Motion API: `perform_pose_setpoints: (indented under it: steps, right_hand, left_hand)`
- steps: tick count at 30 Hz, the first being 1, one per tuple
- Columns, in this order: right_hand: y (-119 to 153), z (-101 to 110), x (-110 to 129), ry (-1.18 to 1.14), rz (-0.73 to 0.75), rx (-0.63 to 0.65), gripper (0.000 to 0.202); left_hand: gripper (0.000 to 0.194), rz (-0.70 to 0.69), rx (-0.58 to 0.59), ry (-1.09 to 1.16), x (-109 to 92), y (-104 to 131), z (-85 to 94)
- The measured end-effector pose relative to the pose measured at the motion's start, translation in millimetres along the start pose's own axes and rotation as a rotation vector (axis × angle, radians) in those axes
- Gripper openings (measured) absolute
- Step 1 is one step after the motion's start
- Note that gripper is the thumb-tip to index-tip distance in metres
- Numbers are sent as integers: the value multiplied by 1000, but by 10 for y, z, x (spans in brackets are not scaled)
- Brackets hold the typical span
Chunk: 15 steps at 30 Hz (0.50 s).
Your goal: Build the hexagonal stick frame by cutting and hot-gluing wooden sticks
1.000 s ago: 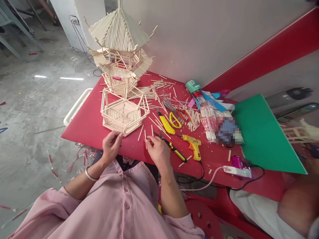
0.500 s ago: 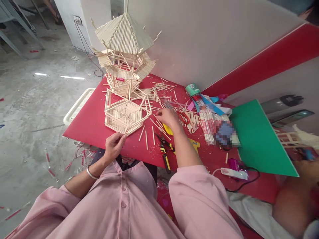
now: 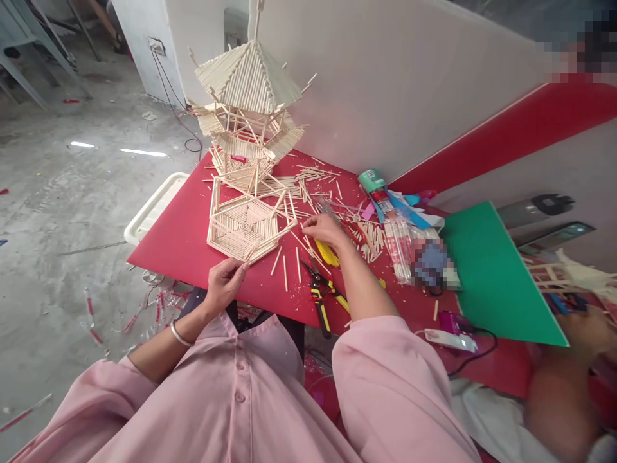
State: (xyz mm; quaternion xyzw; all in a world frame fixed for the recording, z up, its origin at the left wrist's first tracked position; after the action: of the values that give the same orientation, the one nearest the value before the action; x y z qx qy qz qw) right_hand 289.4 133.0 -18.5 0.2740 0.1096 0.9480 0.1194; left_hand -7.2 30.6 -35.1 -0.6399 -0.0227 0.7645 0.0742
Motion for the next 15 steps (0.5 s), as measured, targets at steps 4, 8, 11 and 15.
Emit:
perform_pose_setpoints:
  steps: [4,8,11,15]
  right_hand:
    - [111,105,-94,-192,13,-30,35]
    - [143,156,-152,-298,22,-41,34]
    - [98,84,-198,-313,19,-47,28]
    - [-19,-78,-212,-304,19,-54,21]
  left_hand:
    - [30,-19,15,-6,11,4,-6]
    - [31,-19,25,-11,38,8,-14]
    - [30,-10,21,-5,57,5,-13]
    - [29,-28,13,-3,27,-2,-6]
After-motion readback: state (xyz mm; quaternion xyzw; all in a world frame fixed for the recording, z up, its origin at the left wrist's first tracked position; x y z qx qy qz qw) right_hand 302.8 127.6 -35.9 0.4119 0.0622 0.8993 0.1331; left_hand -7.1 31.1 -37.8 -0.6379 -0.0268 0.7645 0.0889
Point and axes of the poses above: each hand's wrist, its own y-axis away from the middle knuckle, its own z-axis out of the back of the hand, x = y × z, the point moved 8 cm from there along -y, towards the middle knuckle, and after that the axes turned 2 degrees about -y, right-handed, at the moved point
